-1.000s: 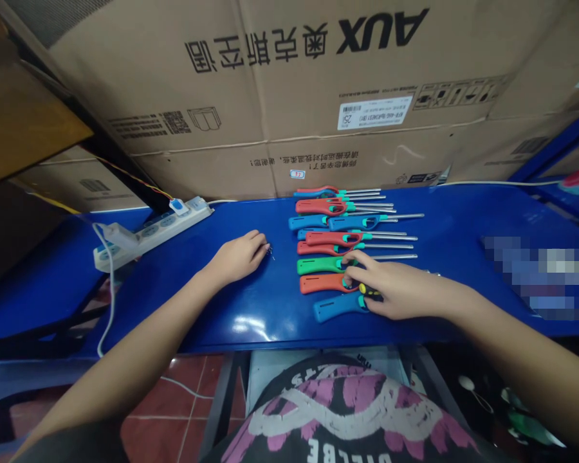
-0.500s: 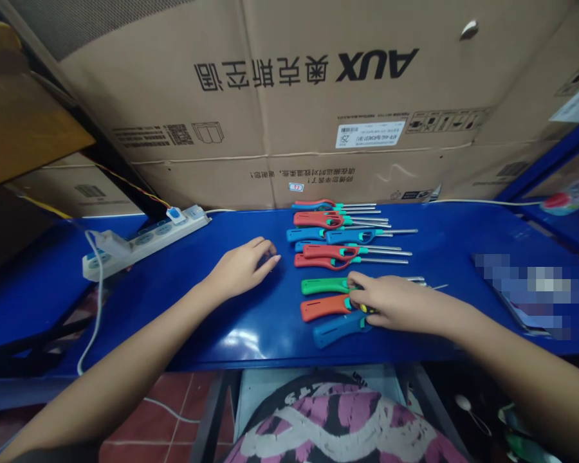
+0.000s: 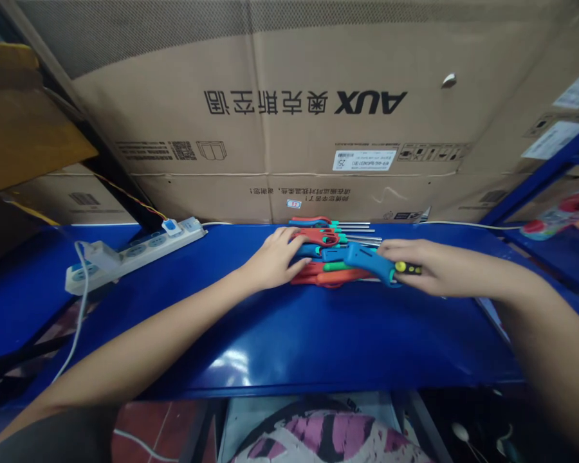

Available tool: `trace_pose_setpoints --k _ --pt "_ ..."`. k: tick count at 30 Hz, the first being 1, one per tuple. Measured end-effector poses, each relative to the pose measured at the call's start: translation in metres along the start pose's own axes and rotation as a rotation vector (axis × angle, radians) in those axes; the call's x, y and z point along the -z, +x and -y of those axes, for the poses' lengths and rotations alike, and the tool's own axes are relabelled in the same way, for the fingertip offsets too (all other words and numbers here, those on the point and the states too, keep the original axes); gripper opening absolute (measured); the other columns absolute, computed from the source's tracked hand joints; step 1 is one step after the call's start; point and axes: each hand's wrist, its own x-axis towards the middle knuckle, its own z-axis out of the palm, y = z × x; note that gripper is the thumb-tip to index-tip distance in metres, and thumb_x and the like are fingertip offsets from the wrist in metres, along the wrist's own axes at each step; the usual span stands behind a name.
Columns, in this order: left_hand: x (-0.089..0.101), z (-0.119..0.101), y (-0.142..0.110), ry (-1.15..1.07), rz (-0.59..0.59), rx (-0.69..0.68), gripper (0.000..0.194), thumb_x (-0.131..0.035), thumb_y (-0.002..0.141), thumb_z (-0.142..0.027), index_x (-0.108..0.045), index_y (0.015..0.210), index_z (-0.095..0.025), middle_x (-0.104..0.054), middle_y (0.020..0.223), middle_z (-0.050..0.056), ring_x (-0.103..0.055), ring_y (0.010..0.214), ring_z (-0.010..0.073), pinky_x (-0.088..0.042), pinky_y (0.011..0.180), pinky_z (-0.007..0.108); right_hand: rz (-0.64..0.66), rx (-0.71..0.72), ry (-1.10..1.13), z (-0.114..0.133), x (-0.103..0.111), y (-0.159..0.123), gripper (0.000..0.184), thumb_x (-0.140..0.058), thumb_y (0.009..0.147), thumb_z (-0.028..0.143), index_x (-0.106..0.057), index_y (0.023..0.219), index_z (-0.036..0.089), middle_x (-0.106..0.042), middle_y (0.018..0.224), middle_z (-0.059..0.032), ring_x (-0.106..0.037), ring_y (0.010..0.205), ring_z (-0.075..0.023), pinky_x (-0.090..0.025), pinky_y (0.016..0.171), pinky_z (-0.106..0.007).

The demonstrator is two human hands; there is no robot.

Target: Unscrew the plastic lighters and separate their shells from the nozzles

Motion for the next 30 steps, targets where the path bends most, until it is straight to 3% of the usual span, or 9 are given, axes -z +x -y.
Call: trace_pose_setpoints --k 8,16,24,30 --pt "-0.036 0.004 0.059 0.033 0.087 0.051 0.074 -0.047 0.091 -0.074 -0.051 0.144 -0.021 -0.057 0.139 0.014 -0.052 0.124 0.0358 -0.042 0.104 0.051 -0.11 -0.075 -0.024 -0.035 0.033 0.002 0.025 -0.047 0.096 0.033 -0.069 0.101 0.023 -0.067 0.106 -0.01 -0.064 0.097 -0.0262 -0.052 0.083 -0.039" --pt "-0.043 0.002 0.055 0.077 0.135 -0.044 0.086 -0.047 0.083 -0.083 -0.04 0.154 -0.035 -0.046 0.154 0.012 -0.046 0.134 0.0422 -0.038 0.107 0.055 -0.174 -0.125 -0.103 -0.064 0.041 0.003 0.021 -0.048 0.091 0.029 -0.067 0.095 0.021 -0.064 0.105 -0.0112 -0.064 0.091 -0.0252 -0.051 0.081 -0.039" --pt "-0.042 -0.018 0.033 0.062 0.158 -0.014 0.085 -0.044 0.086 -0.081 -0.037 0.155 -0.033 -0.054 0.144 0.015 -0.049 0.13 0.0418 -0.042 0.103 0.054 -0.3 -0.036 -0.177 -0.08 0.016 0.039 0.019 -0.048 0.088 0.018 -0.063 0.099 0.021 -0.061 0.107 -0.0108 -0.062 0.098 -0.0249 -0.05 0.086 -0.039" --pt "-0.043 -0.024 0.023 0.009 0.156 0.0 0.083 -0.045 0.087 -0.08 -0.041 0.154 -0.03 -0.054 0.146 0.013 -0.05 0.13 0.0384 -0.044 0.104 0.052 -0.201 -0.136 -0.368 -0.075 -0.027 0.094 0.03 -0.046 0.089 0.014 -0.059 0.116 0.015 -0.052 0.134 -0.0183 -0.064 0.089 -0.0228 -0.047 0.074 -0.034"
